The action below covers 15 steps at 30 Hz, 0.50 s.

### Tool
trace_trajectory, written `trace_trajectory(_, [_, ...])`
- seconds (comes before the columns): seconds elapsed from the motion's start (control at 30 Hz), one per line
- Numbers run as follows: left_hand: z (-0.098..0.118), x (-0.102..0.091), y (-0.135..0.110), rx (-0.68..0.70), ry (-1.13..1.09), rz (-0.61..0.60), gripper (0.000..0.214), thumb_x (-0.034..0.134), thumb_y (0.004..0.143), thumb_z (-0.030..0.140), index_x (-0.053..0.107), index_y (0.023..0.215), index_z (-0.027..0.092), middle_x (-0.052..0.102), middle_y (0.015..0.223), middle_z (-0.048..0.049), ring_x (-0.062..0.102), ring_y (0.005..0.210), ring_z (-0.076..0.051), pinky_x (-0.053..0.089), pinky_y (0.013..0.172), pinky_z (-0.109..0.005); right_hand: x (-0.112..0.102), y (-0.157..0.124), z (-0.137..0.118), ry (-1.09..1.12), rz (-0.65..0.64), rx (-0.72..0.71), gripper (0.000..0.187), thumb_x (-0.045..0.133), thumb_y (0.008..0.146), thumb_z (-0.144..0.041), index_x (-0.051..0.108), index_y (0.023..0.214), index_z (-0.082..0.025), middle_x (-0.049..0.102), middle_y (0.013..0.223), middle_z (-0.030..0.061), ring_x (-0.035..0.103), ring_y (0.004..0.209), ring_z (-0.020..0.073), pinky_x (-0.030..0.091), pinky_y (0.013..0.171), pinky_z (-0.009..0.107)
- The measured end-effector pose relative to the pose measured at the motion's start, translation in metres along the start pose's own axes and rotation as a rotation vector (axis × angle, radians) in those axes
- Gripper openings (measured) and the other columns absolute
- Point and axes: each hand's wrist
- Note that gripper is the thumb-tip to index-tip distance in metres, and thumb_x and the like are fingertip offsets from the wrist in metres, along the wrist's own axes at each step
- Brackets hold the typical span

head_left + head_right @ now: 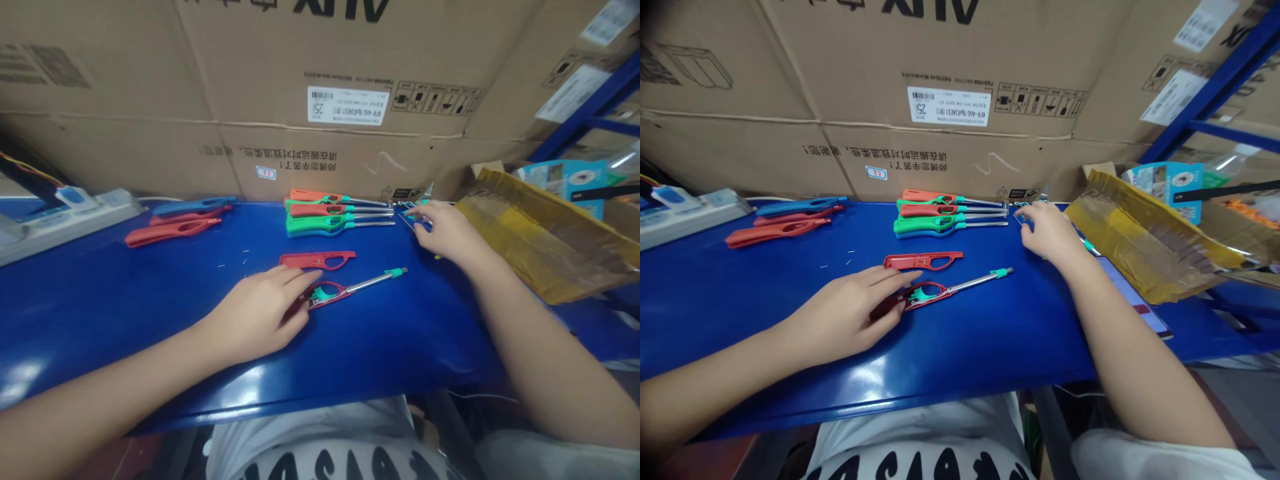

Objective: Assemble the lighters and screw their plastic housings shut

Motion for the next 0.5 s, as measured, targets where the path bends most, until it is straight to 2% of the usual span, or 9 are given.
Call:
trace_trajectory(0.1, [0.002,-0.004,-0.003,0.031,0.038,-0.027,0.053,0.054,0.09,0.027,0.054,0.142,0.021,0.068,0.129,-0.0081,0.066,0.113,-0.028,0.057,0.093,-0.041,0.006,0.01,0.033,-0.116,-0.116,0.302,0.033,0.059,0.082,-0.02,0.076,0.11,-0.018,0.072,0.117,0.0148,0.066,0.11,0.0355,0.053,0.091,0.045])
trace_trajectory(0.13, [0.003,-0.004,-0.003,0.039,0.045,-0.031,0.055,0.055,0.088,0.027,0.053,0.143,0.021,0.068,0.13,-0.008,0.066,0.114,-0.028,0.056,0.093,-0.041,0.008,0.012,0.042,-0.118,-0.146,0.375,0.035,0.061,0.081,-0.022,0.076,0.112,-0.019,0.071,0.118,0.0149,0.066,0.11,0.0363,0.053,0.091,0.046])
trace_trajectory(0.2, [0.003,-0.004,-0.004,0.049,0.054,-0.034,0.059,0.055,0.087,0.026,0.051,0.145,0.021,0.068,0.13,-0.0075,0.066,0.114,-0.028,0.056,0.094,-0.041,0.011,0.014,0.054,-0.13,-0.127,0.452,0.04,0.064,0.079,-0.024,0.074,0.118,-0.018,0.068,0.123,0.0179,0.062,0.115,0.0404,0.052,0.092,0.052])
trace_trajectory(0.27, [0.003,-0.003,-0.004,0.049,0.061,-0.032,0.06,0.054,0.085,0.022,0.051,0.145,0.021,0.069,0.129,-0.0075,0.066,0.113,-0.027,0.056,0.094,-0.041,0.015,0.015,0.058,-0.122,-0.093,0.449,0.045,0.062,0.083,-0.026,0.07,0.126,-0.016,0.064,0.128,0.0202,0.058,0.12,0.0414,0.051,0.095,0.055])
trace_trajectory(0.37, [0.002,-0.001,-0.003,0.062,0.064,-0.015,0.06,0.053,0.084,0.017,0.051,0.144,0.021,0.068,0.13,-0.0083,0.066,0.114,-0.028,0.057,0.092,-0.04,0.023,0.017,0.056,-0.068,-0.056,0.351,0.045,0.054,0.091,-0.026,0.066,0.134,-0.019,0.061,0.135,0.0169,0.055,0.127,0.0353,0.049,0.102,0.05])
trace_trajectory(0.5, [0.0,0.003,-0.003,0.115,0.048,-0.009,0.061,0.05,0.086,0.012,0.048,0.146,0.021,0.068,0.129,-0.0089,0.064,0.115,-0.027,0.056,0.094,-0.04,0.036,0.019,0.049,-0.009,-0.042,0.257,0.037,0.053,0.093,-0.027,0.072,0.126,-0.024,0.059,0.138,0.0123,0.051,0.131,0.0341,0.045,0.108,0.05])
Point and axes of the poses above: each hand's wrist, its own y-axis towards the middle knuckle, its own x-axis out of the palm, z = x × y
